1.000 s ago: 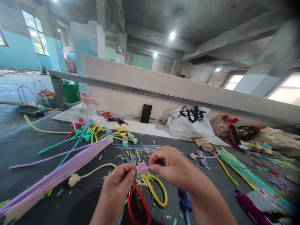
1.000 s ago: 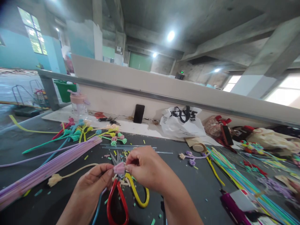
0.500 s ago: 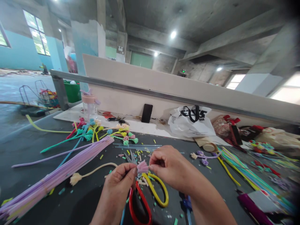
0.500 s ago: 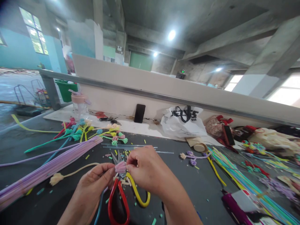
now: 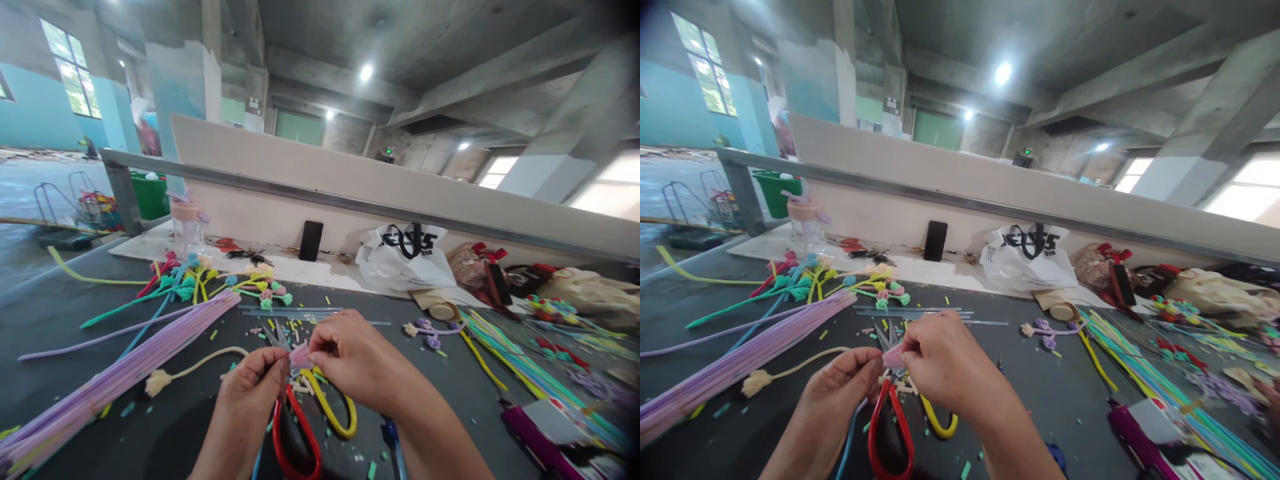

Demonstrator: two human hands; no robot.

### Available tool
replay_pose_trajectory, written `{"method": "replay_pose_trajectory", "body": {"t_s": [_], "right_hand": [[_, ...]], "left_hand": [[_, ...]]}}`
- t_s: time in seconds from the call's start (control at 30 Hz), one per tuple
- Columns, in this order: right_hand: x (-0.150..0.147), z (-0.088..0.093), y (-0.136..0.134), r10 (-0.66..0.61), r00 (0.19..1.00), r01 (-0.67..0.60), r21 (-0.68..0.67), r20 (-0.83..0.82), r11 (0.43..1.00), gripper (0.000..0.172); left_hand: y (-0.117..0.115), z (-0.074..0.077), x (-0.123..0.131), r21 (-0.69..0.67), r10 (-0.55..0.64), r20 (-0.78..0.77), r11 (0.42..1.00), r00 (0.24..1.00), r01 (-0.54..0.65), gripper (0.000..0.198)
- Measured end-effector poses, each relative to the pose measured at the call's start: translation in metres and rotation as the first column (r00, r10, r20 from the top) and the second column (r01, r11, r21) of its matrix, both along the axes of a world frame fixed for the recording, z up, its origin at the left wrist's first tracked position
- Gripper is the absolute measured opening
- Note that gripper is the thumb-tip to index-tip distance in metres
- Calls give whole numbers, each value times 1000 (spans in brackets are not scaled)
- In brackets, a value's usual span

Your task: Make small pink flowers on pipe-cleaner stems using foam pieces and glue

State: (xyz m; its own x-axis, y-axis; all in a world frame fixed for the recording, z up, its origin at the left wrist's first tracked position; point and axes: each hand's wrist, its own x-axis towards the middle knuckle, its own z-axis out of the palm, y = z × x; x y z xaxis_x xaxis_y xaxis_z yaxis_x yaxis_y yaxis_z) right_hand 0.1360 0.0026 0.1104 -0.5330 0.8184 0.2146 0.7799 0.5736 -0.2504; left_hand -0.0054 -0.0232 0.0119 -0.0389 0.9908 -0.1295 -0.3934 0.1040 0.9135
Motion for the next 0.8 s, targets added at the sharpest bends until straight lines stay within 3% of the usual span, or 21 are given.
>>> {"method": "replay_pose_trajectory", "body": {"t_s": [0.4, 0.67, 0.8], "right_hand": [[0, -7, 5, -7, 1000, 7, 20, 19, 1000, 15], [-2, -12, 5, -20, 1000, 19, 37, 24, 999, 13], [1, -7, 5, -37, 999, 36, -47, -31, 998, 12]], "left_hand": [[-2, 8, 0, 35, 77, -101, 997, 992, -74, 27], [2, -2, -1, 32, 23, -40, 999, 999, -22, 22], [4, -2, -2, 21, 29, 26, 999, 999, -29, 21]]}}
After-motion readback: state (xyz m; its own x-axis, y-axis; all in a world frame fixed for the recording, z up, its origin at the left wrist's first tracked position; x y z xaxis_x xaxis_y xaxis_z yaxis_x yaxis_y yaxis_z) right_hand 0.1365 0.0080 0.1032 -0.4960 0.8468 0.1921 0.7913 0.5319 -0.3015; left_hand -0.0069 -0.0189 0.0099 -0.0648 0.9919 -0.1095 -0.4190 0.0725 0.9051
